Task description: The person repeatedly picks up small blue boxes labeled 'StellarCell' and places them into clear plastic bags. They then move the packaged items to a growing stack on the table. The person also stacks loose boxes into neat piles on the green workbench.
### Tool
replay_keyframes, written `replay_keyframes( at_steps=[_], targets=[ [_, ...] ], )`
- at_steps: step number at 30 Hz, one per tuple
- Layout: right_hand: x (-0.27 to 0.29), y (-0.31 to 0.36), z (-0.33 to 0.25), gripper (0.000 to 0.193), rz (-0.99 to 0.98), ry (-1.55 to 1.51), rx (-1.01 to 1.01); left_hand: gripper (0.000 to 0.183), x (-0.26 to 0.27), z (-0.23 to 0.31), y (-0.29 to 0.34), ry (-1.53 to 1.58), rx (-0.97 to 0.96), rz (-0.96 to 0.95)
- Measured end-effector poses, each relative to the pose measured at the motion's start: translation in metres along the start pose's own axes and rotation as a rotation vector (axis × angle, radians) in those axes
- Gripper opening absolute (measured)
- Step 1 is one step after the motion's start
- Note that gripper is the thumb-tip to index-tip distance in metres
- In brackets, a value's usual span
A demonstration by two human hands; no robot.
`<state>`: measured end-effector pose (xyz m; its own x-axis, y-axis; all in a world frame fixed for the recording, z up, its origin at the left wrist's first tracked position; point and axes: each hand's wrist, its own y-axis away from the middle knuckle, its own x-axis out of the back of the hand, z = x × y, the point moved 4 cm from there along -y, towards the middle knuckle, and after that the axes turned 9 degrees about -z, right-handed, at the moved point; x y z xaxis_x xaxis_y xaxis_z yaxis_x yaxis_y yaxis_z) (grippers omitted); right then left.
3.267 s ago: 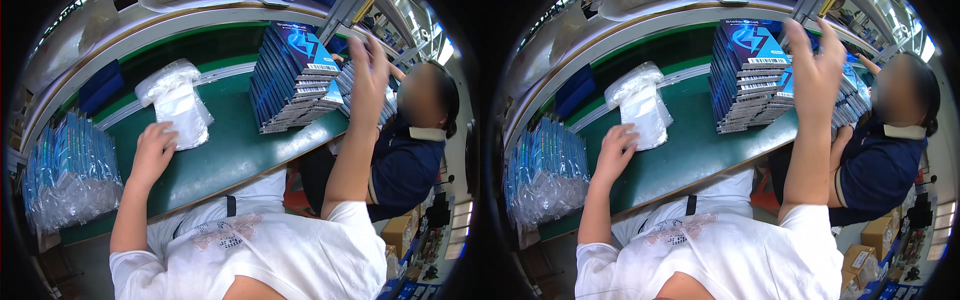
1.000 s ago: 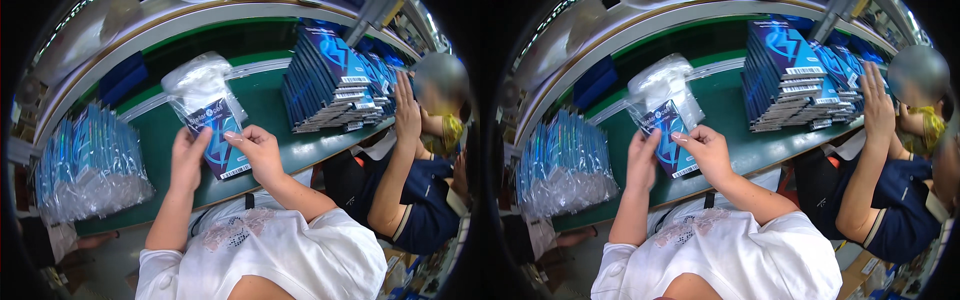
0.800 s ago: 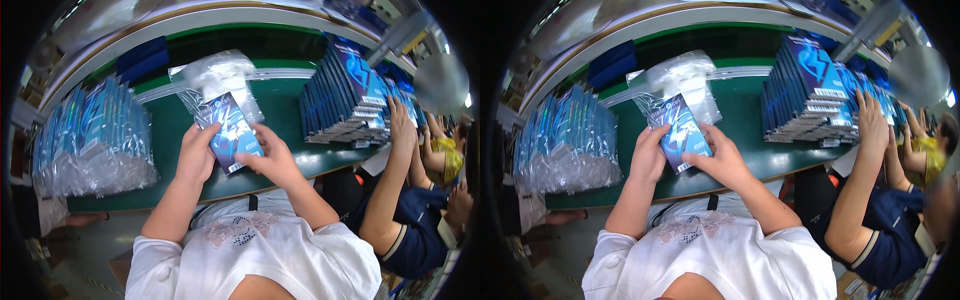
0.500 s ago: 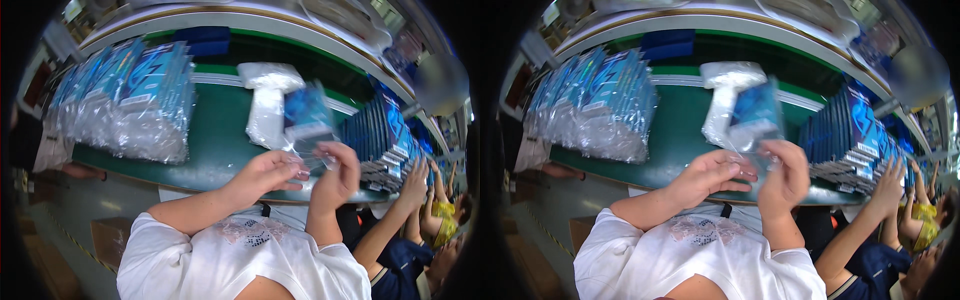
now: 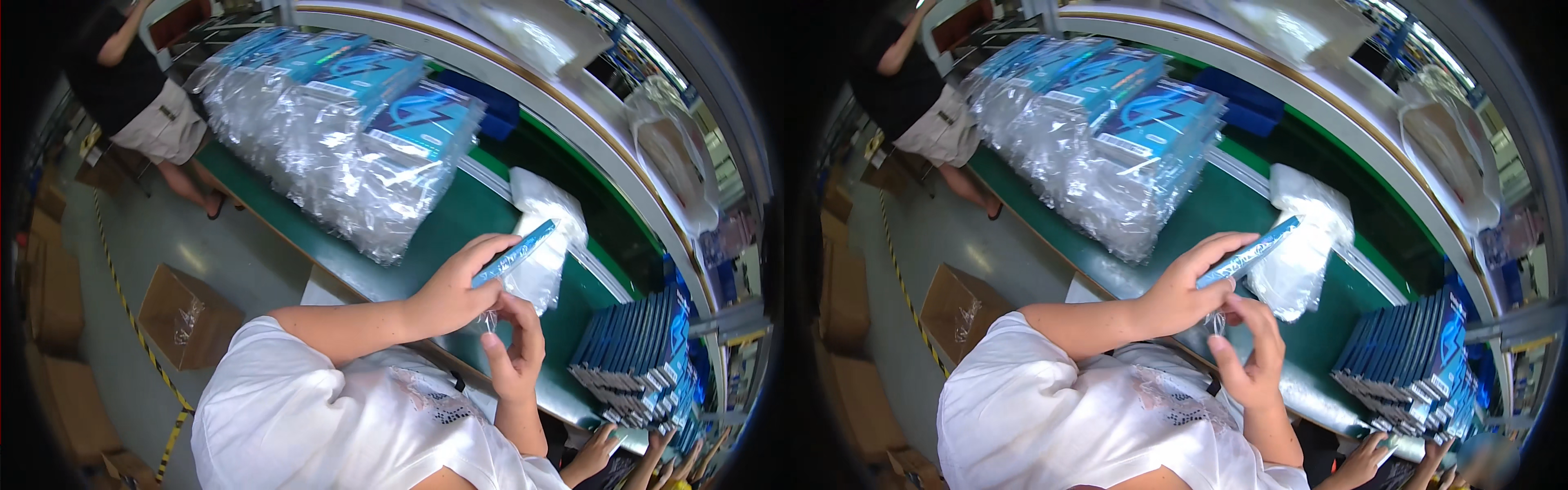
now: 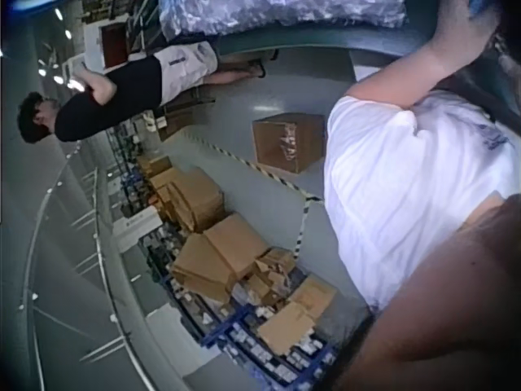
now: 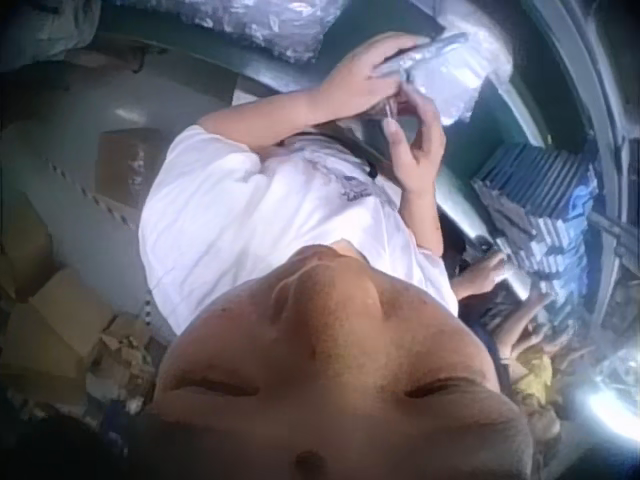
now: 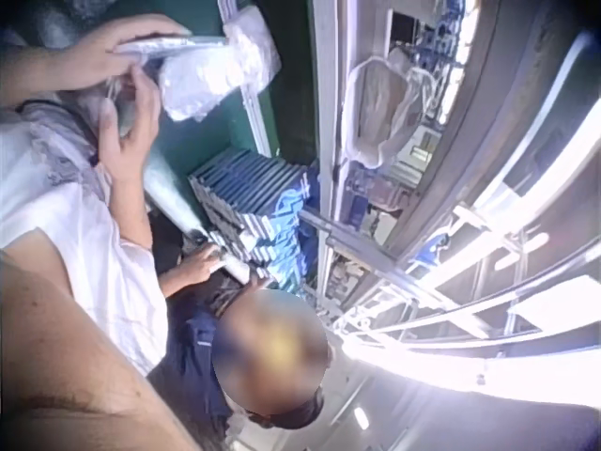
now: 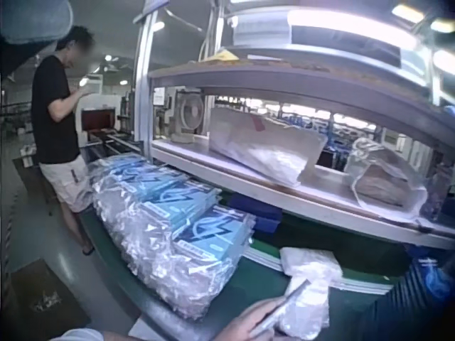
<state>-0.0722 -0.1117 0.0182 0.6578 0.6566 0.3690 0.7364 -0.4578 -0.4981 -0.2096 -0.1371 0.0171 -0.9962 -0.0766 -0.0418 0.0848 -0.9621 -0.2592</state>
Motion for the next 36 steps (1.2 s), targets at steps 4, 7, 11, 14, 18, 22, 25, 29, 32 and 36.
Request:
replay_keyframes(
  at_steps=[4, 7, 11, 14, 18, 22, 25, 29, 32, 36],
  targets=[
    [0.006, 0.015, 0.021, 0.039, 0.09, -0.197, -0.38, 0.051, 0.014, -0.055, 0.003, -1.035, -0.174, -0.003],
    [0.037, 0.008, -0.01, 0.034, 0.12, -0.003, -0.322, 0.052, 0.013, -0.079, 0.008, -1.171, -0.128, -0.078],
    [0.109, 0.004, -0.071, 0.028, 0.47, 0.527, -0.106, 0.049, 0.015, -0.077, 0.006, -1.178, -0.089, -0.051],
    [0.158, 0.005, -0.112, 0.027, 0.831, 0.86, -0.084, 0.047, 0.005, -0.062, -0.001, -1.112, -0.142, -0.052],
    [0.16, 0.013, -0.119, 0.031, 0.812, 0.815, -0.015, 0.042, -0.003, -0.054, -0.001, -0.874, -0.282, -0.143],
    [0.062, -0.027, -0.057, 0.048, 0.228, -0.177, -0.194, 0.03, 0.018, -0.02, 0.03, -0.699, -0.421, -0.175],
    [-0.009, -0.06, -0.013, 0.054, 0.016, -0.656, -0.457, 0.021, 0.04, 0.004, 0.065, -0.625, -0.492, -0.027],
    [-0.068, -0.091, 0.054, 0.066, 0.096, -0.96, -0.847, 0.014, 0.093, 0.03, 0.107, -0.705, -0.447, 0.299],
    [-0.097, -0.11, 0.071, 0.059, 0.171, -0.959, -0.898, 0.009, 0.148, 0.034, 0.133, -0.868, -0.372, 0.642],
    [-0.111, -0.121, 0.105, 0.046, 0.216, -1.115, -0.708, 0.026, 0.232, -0.007, 0.163, -0.508, -0.217, 1.078]
  ],
)
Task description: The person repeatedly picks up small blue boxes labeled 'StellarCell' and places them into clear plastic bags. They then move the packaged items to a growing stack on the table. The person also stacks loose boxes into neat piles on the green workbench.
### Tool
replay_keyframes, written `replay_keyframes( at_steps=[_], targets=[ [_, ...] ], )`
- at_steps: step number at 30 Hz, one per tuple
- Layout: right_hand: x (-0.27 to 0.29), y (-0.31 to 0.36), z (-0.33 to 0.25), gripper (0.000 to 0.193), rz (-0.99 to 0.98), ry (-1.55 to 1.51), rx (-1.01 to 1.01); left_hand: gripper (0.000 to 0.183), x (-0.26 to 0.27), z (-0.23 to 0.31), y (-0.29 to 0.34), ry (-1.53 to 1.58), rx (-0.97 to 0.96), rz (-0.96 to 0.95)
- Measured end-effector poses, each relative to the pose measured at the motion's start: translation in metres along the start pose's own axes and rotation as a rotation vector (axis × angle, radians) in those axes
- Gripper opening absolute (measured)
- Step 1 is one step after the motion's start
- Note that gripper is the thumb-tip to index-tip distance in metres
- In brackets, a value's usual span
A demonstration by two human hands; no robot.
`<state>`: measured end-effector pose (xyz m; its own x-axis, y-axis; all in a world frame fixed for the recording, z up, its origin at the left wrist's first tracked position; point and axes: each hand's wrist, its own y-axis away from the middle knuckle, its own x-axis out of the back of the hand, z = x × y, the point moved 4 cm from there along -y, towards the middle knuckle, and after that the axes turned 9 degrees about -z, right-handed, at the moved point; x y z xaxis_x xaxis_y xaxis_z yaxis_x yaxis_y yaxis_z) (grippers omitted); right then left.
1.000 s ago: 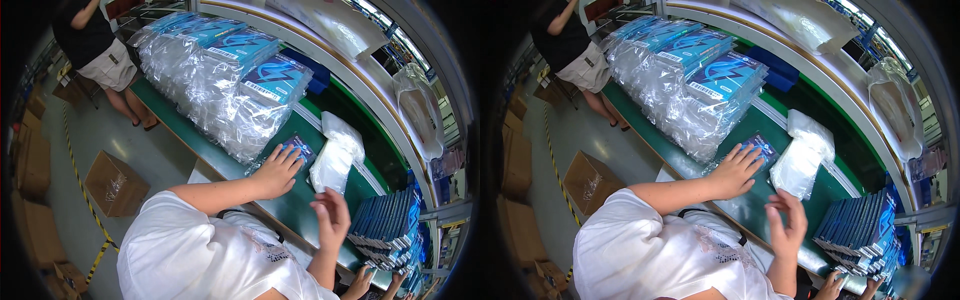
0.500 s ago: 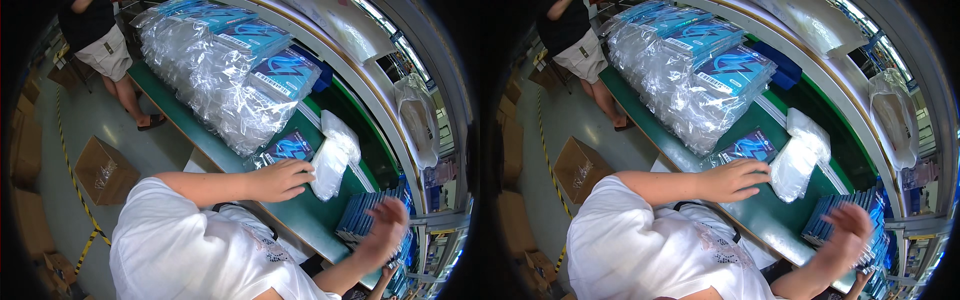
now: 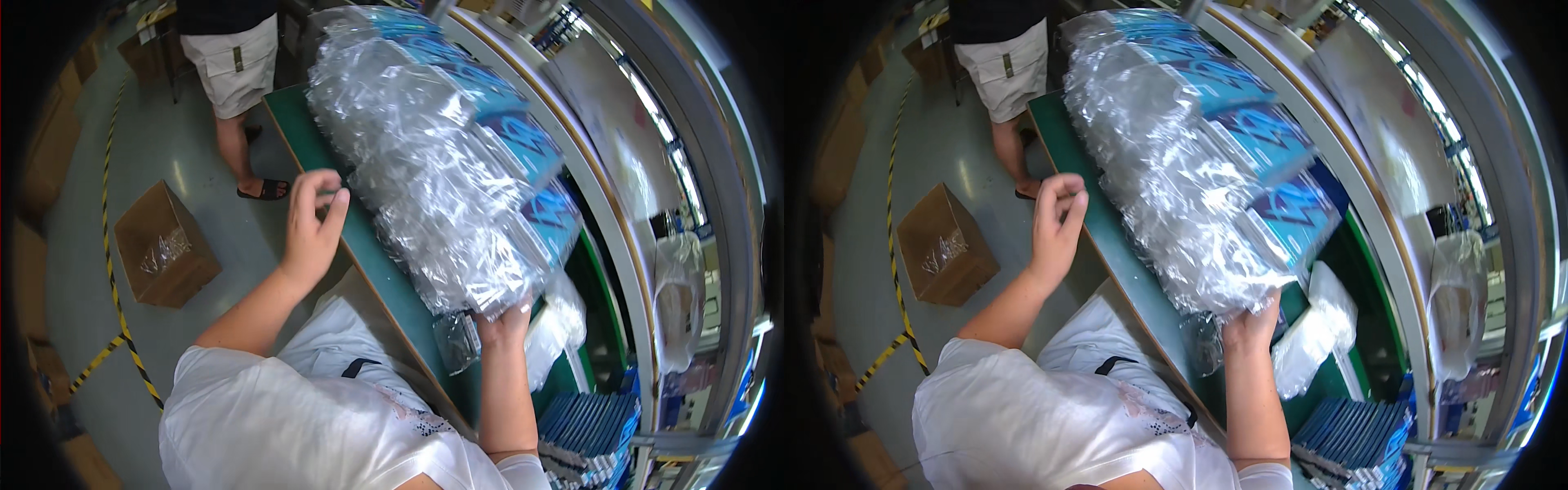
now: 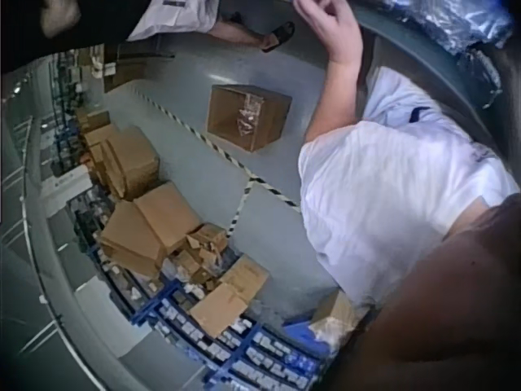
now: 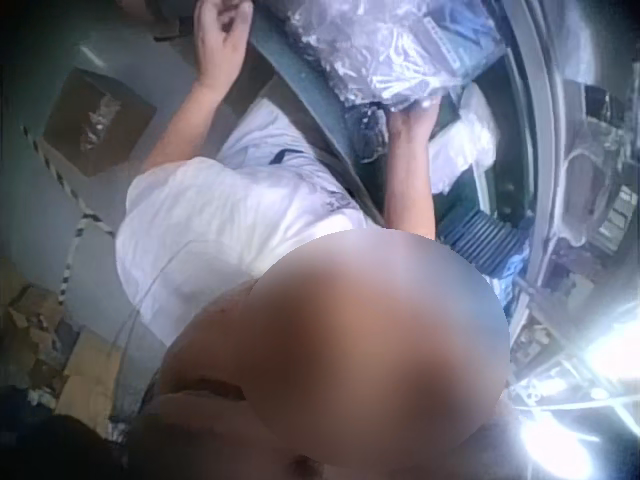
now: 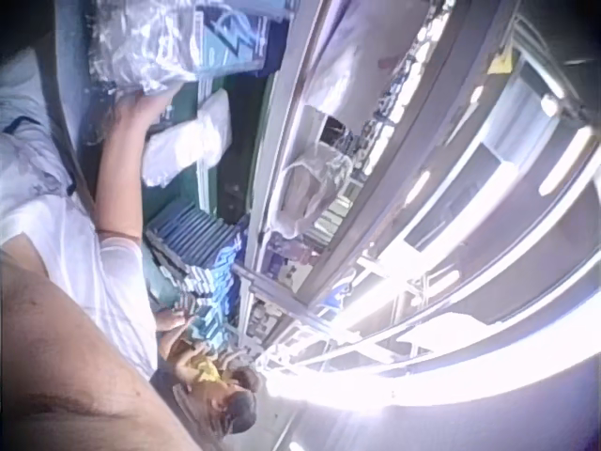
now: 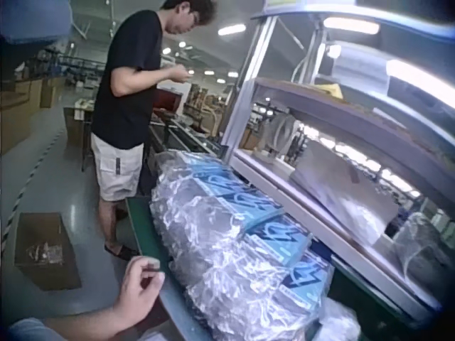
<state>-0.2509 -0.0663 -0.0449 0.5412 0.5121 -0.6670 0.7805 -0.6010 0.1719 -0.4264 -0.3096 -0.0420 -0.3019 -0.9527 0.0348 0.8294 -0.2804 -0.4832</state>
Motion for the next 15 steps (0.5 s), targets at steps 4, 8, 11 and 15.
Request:
replay_keyframes(
  at_steps=[4, 8, 11, 15],
  targets=[
    [-0.001, 0.004, -0.003, 0.046, -0.013, 0.014, 0.026, 0.065, 0.016, -0.044, -0.035, -0.571, 0.056, 0.027],
    [-0.014, 0.006, -0.001, 0.044, 0.048, 0.04, -0.019, 0.084, 0.009, -0.066, -0.062, -0.86, 0.103, -0.047],
    [-0.013, 0.01, 0.0, 0.043, 0.091, 0.06, -0.022, 0.093, -0.002, -0.068, -0.074, -0.834, 0.193, -0.135],
    [-0.008, 0.008, 0.001, 0.041, 0.085, 0.076, 0.009, 0.101, -0.012, -0.077, -0.087, -0.948, 0.214, -0.151]
  ],
)
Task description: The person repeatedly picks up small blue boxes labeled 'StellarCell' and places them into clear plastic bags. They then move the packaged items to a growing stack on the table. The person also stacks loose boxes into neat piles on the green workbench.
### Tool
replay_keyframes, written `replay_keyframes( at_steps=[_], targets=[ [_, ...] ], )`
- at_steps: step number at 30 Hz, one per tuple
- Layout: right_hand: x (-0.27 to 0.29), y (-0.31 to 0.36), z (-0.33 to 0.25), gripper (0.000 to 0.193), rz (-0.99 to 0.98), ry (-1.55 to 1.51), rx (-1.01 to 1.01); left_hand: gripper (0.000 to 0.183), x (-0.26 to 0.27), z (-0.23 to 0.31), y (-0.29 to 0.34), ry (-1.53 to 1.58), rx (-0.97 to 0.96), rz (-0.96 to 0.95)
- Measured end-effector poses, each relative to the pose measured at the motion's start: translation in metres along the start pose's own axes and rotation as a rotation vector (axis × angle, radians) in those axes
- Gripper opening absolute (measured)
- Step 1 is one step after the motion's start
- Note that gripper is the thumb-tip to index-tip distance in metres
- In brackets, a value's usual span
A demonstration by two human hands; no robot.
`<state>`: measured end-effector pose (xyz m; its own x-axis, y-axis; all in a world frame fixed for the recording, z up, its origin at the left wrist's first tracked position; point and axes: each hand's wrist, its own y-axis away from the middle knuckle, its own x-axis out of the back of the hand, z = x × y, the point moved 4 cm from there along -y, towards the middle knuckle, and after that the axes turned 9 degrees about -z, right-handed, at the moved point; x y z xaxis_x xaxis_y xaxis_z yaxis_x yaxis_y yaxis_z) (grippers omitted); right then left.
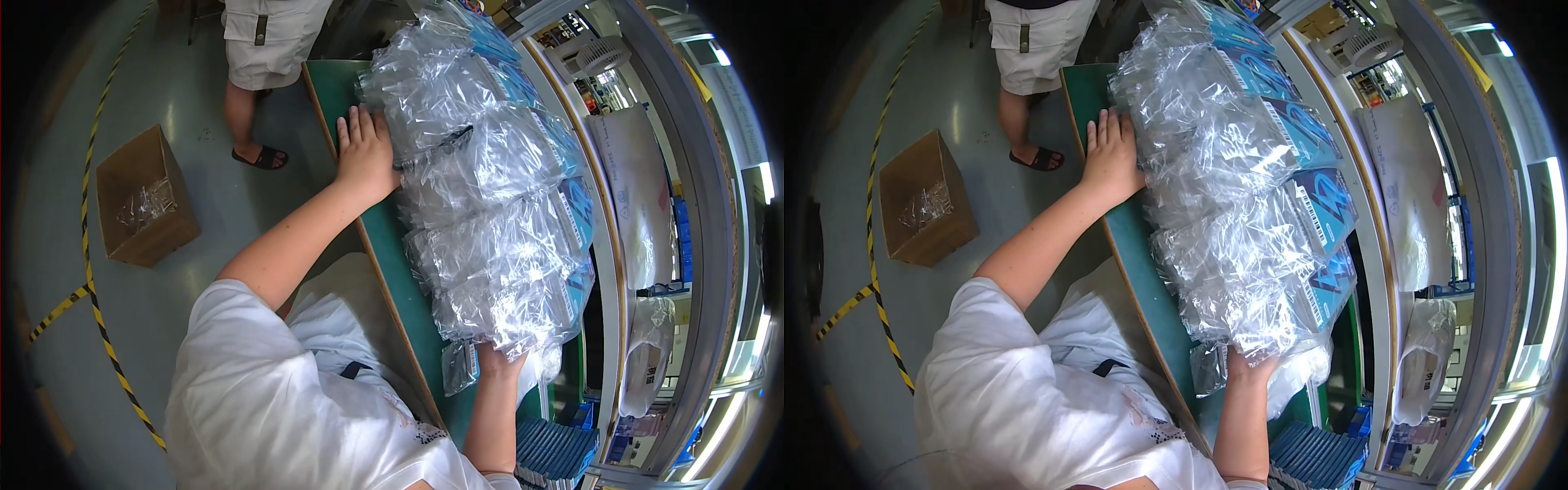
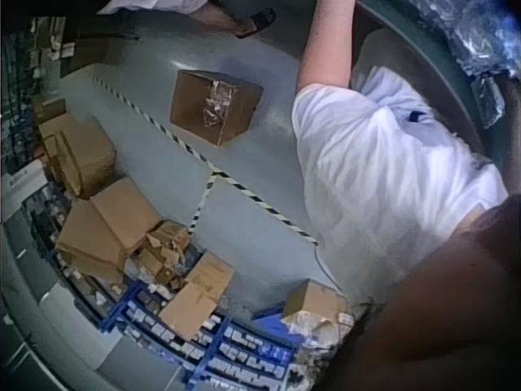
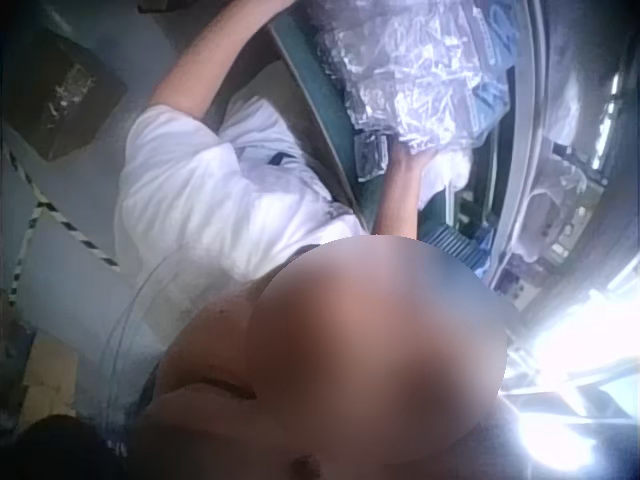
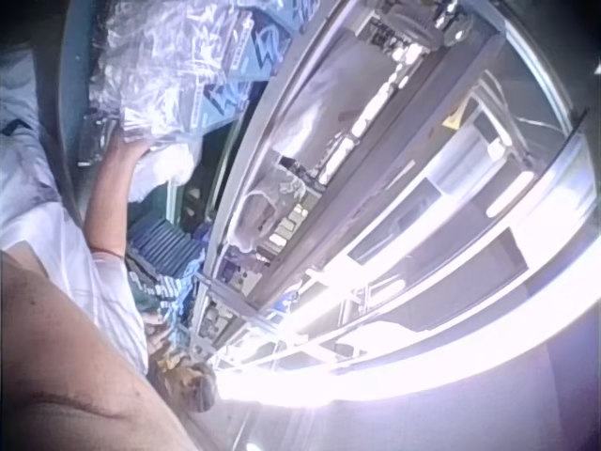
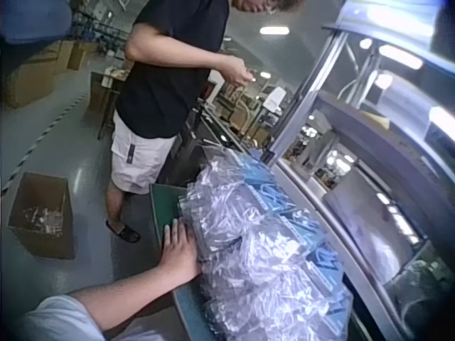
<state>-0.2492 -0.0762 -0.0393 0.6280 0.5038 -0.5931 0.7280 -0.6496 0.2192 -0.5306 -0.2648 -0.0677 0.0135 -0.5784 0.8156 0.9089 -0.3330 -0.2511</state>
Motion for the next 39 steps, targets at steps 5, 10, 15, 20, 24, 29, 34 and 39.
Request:
replay_keyframes(
  at_steps=[5, 10, 15, 20, 24, 29, 34, 39],
  targets=[
    [0.011, -0.005, 0.002, 0.04, -0.064, 0.004, 0.027, 0.095, -0.006, 0.005, -0.01, -0.044, 0.057, -0.013],
    [-0.005, 0.001, 0.004, 0.04, -0.04, 0.037, 0.039, 0.093, -0.008, 0.011, -0.014, -0.137, 0.134, -0.068],
    [-0.003, 0.006, 0.005, 0.04, -0.018, 0.042, 0.06, 0.092, -0.006, 0.013, -0.014, -0.167, 0.175, -0.06],
    [0.003, 0.022, 0.008, 0.041, 0.01, 0.022, 0.041, 0.092, -0.006, 0.014, -0.014, -0.184, 0.205, -0.076],
    [0.001, 0.025, 0.008, 0.041, 0.028, 0.008, 0.026, 0.091, -0.011, 0.013, -0.017, -0.251, 0.225, -0.07],
    [-0.013, 0.015, 0.005, 0.04, -0.05, 0.061, 0.106, 0.088, -0.016, 0.015, -0.021, -0.337, 0.233, -0.094],
    [-0.013, 0.014, 0.004, 0.041, -0.075, 0.077, 0.095, 0.087, -0.016, 0.016, -0.022, -0.348, 0.255, -0.107],
    [-0.011, 0.012, 0.006, 0.043, -0.073, 0.081, 0.118, 0.087, -0.013, 0.017, -0.022, -0.355, 0.278, -0.113]
  ],
)
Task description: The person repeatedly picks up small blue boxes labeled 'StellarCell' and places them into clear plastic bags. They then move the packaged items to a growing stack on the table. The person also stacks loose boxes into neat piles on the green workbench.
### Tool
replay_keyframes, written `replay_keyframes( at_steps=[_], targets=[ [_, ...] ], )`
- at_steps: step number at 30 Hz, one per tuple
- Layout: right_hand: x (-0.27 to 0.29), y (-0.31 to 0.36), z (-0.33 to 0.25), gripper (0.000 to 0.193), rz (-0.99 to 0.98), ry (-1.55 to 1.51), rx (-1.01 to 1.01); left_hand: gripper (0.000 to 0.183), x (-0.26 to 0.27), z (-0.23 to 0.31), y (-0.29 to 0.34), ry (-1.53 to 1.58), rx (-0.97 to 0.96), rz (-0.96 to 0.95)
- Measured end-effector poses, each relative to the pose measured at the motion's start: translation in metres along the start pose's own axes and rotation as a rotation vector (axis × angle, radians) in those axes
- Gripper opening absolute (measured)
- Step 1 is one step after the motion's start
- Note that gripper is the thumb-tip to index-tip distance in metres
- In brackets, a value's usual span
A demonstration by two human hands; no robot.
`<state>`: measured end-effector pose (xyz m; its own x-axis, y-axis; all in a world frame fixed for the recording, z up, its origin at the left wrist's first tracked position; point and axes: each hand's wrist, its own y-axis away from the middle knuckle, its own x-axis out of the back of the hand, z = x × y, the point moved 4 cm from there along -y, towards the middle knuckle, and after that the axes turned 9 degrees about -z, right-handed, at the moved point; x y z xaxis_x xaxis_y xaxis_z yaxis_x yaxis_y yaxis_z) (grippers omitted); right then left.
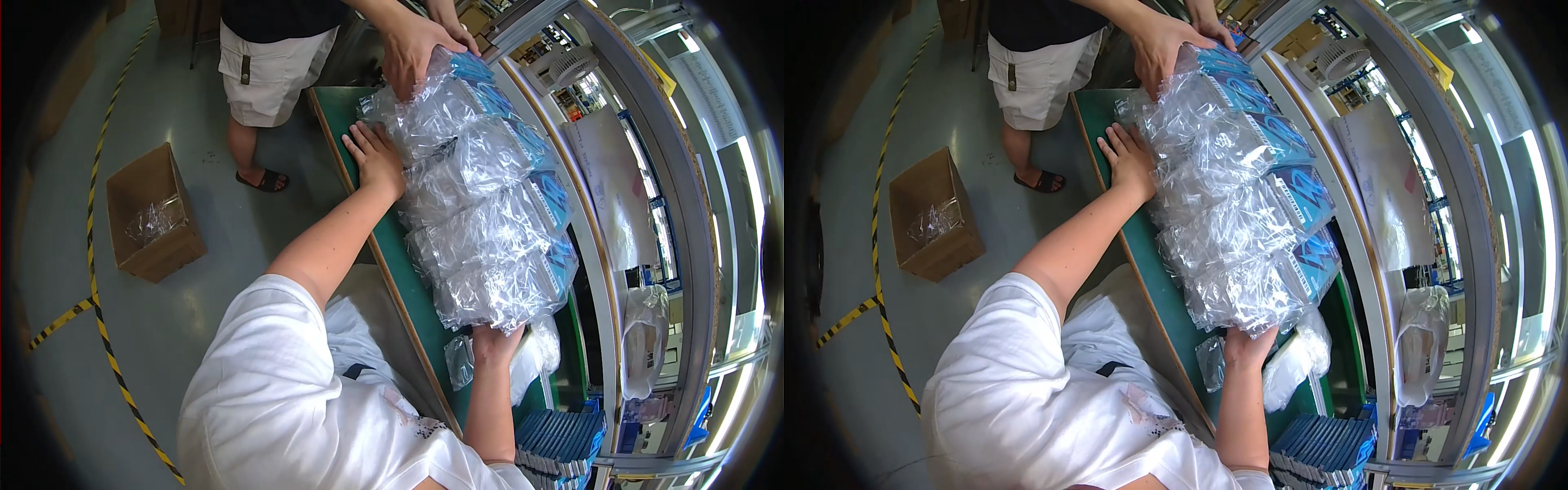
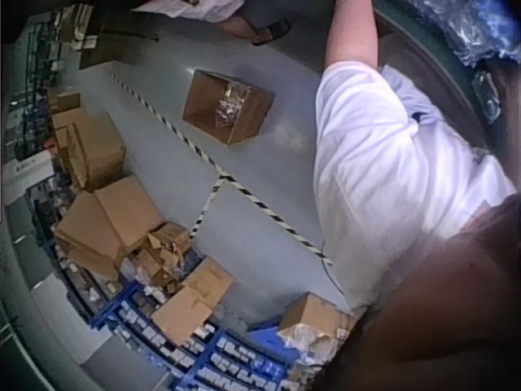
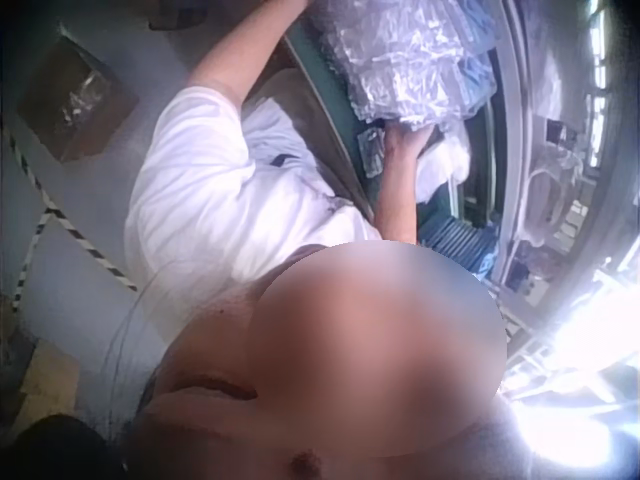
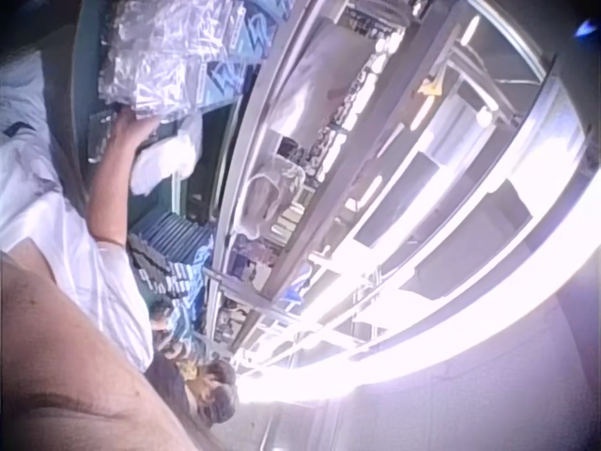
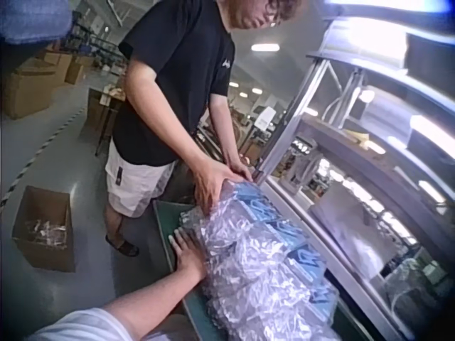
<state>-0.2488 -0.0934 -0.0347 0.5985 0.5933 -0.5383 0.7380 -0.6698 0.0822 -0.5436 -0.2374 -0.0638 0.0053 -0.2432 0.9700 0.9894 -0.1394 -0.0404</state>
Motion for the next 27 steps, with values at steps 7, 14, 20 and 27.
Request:
replay_keyframes(
  at_steps=[7, 14, 20, 27],
  targets=[
    [0.0, 0.021, 0.003, 0.048, 0.062, 0.132, -0.046, 0.089, -0.002, 0.0, -0.005, -0.02, 0.021, -0.029],
    [-0.047, 0.105, 0.035, 0.04, -0.15, 0.382, -0.412, 0.092, -0.002, 0.0, -0.006, -0.034, 0.013, -0.035],
    [-0.126, 0.03, 0.076, 0.04, -0.539, 0.558, -0.152, 0.105, 0.01, -0.03, -0.005, 0.265, -0.252, -0.093],
    [-0.183, -0.066, 0.149, 0.055, -0.429, 0.636, 0.162, 0.086, 0.037, -0.09, -0.047, 0.793, -0.486, -0.124]
  ],
)
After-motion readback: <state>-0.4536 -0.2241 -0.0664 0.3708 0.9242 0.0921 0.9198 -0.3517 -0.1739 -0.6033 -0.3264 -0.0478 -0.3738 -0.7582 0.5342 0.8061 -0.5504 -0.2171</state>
